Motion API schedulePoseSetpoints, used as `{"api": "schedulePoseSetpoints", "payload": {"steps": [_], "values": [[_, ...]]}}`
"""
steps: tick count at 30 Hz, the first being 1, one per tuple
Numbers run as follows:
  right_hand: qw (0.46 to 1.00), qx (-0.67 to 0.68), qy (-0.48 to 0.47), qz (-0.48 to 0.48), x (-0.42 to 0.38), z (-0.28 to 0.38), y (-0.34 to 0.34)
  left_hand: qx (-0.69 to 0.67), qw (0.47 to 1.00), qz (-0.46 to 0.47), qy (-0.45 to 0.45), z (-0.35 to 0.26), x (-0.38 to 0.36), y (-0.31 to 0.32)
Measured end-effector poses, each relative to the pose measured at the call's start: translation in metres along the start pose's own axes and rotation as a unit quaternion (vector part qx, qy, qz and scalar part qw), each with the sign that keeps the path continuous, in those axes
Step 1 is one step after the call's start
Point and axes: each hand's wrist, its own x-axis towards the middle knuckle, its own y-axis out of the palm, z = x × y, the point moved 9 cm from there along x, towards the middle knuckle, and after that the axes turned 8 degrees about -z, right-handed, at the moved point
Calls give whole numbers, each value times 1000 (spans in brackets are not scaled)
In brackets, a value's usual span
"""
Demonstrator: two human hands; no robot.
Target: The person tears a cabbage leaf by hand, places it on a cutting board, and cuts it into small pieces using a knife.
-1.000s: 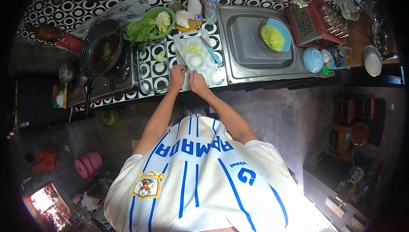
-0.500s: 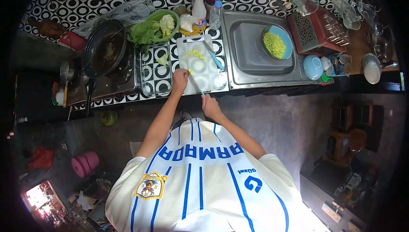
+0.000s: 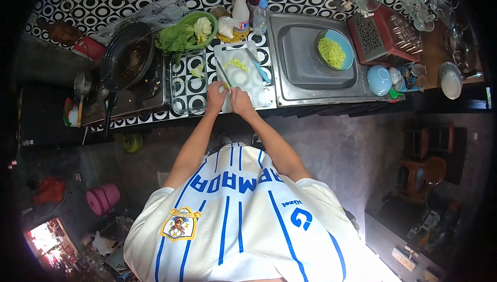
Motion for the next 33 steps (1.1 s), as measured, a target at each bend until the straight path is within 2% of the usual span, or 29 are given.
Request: {"api": "schedulePoseSetpoints", "payload": {"steps": [6, 14, 18, 22, 25, 29, 33], "values": [[1000, -15, 4, 9, -15, 0, 7, 31, 999, 31, 6, 3, 0, 7], [999, -31, -20, 10, 1, -9, 25, 32, 999, 10, 26, 3, -1, 8], [998, -64, -23, 15, -18, -17, 19, 19, 999, -13, 33, 1, -4, 6], [995, -90, 18, 40, -79, -43, -16, 30, 999, -2, 24, -3, 0, 5], [990, -93, 73, 81, -93, -43, -28, 26, 999, -5, 18, 0, -6, 5], [994, -94, 4, 47, -51, -35, 7, 23, 1000, 0, -9, 1, -4, 4], [998, -52, 47, 6, 13, -11, 32, 9, 999, -30, -20, 8, -10, 5]]}}
